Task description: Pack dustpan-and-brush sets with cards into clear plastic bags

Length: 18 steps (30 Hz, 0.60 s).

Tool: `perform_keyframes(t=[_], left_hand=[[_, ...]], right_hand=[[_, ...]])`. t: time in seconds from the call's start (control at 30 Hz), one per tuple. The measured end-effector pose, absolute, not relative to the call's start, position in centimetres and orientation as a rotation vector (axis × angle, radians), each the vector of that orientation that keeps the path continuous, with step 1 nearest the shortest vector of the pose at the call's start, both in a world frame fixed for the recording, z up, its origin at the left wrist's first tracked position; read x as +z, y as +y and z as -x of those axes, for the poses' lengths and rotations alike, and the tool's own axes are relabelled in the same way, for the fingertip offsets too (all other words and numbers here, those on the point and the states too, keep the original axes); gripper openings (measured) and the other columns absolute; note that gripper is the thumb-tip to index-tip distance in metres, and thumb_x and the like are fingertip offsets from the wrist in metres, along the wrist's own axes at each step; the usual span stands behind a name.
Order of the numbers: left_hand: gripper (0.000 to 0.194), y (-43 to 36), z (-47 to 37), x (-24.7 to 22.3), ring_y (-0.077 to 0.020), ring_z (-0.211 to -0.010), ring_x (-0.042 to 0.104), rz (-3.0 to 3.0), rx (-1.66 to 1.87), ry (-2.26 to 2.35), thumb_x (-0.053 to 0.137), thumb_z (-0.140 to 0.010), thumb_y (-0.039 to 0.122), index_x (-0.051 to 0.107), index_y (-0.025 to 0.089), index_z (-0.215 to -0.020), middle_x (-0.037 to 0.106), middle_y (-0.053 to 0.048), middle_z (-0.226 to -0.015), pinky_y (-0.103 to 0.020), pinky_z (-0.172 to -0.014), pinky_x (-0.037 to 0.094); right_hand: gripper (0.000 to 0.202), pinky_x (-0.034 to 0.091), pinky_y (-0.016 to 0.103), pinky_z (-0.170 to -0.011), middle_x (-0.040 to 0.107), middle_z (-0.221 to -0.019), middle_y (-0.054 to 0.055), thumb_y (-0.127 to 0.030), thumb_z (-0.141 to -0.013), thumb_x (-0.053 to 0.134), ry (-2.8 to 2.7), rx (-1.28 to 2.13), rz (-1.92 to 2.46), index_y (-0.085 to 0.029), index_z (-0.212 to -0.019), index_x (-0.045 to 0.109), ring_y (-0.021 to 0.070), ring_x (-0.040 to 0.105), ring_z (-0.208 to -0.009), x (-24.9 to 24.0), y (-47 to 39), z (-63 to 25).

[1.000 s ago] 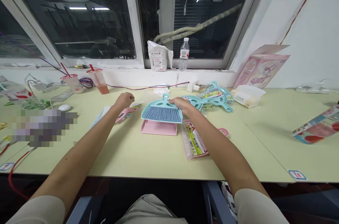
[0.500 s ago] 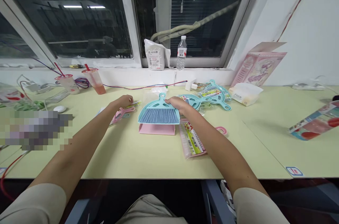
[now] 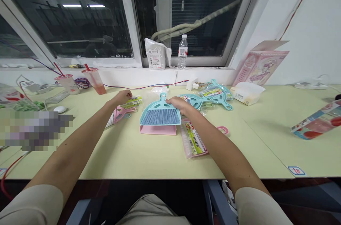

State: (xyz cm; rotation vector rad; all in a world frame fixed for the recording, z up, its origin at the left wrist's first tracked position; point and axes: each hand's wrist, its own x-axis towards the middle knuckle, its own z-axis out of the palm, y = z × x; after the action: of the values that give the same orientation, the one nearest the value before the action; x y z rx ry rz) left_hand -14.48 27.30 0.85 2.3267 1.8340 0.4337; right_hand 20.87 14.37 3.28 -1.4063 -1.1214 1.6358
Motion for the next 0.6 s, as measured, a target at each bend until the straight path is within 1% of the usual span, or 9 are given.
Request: perform_keyframes(t=[0.13, 0.27, 0.37, 0.43, 0.5, 0.6], left_hand=[[0.022, 27.0, 14.2, 0.5, -0.0224, -0.093, 0.07, -2.31, 0.399, 1.842, 0.065, -0.072, 0.02, 0.07, 0.021, -0.093, 0.077, -0.008, -0.101, -0.026, -0.075, 0.051], [0.017, 26.7, 13.9, 0.1, -0.0229, -0.09, 0.07, -2.296, 0.375, 1.85, 0.067, -0.071, 0.02, 0.07, 0.021, -0.088, 0.077, -0.008, -0.096, -0.026, -0.072, 0.049], [0.014, 26.3, 13.9, 0.6, -0.0228, -0.088, 0.069, -2.298, 0.39, 1.865, 0.065, -0.073, 0.018, 0.07, 0.02, -0.086, 0.076, -0.008, -0.096, -0.026, -0.07, 0.048], [0.016, 25.8, 13.9, 1.9, -0.0222, -0.086, 0.068, -2.293, 0.47, 1.881, 0.061, -0.077, 0.017, 0.07, 0.019, -0.09, 0.076, -0.008, -0.096, -0.027, -0.071, 0.048], [0.019, 24.7, 13.4, 4.0, -0.0213, -0.085, 0.066, -2.291, 0.634, 1.87, 0.056, -0.081, 0.016, 0.07, 0.018, -0.094, 0.075, -0.008, -0.095, -0.028, -0.072, 0.048], [0.018, 21.5, 11.2, 7.9, -0.0195, -0.083, 0.065, -2.315, 0.797, 1.676, 0.055, -0.086, 0.021, 0.07, 0.016, -0.096, 0.073, -0.008, -0.093, -0.027, -0.072, 0.047]], right_hand=[[0.015, 0.054, 0.03, -0.059, 0.067, -0.064, 0.004, -0.025, -0.088, 0.073, -1.143, 1.617, 1.401, -0.015, -0.078, 0.068, 0.0187, 0.063, -0.057, 2.8, 14.7, -21.0], [0.012, 0.054, 0.031, -0.059, 0.067, -0.064, 0.004, -0.023, -0.09, 0.071, -1.138, 1.626, 1.392, -0.014, -0.081, 0.069, 0.0184, 0.063, -0.056, 2.8, 14.7, -21.0], [0.012, 0.054, 0.031, -0.059, 0.067, -0.063, 0.004, -0.022, -0.09, 0.07, -1.138, 1.613, 1.407, -0.013, -0.082, 0.069, 0.0182, 0.063, -0.055, 3.2, 14.4, -20.9], [0.013, 0.055, 0.03, -0.059, 0.067, -0.064, 0.004, -0.021, -0.091, 0.069, -1.138, 1.606, 1.412, -0.013, -0.081, 0.069, 0.0182, 0.063, -0.056, 3.3, 14.4, -21.0], [0.014, 0.055, 0.03, -0.059, 0.066, -0.063, 0.005, -0.021, -0.092, 0.067, -1.13, 1.61, 1.408, -0.013, -0.081, 0.068, 0.0182, 0.063, -0.056, 3.4, 14.4, -21.0], [0.014, 0.055, 0.031, -0.058, 0.065, -0.061, 0.004, -0.021, -0.092, 0.066, -1.099, 1.61, 1.409, -0.013, -0.081, 0.067, 0.0182, 0.062, -0.055, 3.2, 14.6, -20.9]])
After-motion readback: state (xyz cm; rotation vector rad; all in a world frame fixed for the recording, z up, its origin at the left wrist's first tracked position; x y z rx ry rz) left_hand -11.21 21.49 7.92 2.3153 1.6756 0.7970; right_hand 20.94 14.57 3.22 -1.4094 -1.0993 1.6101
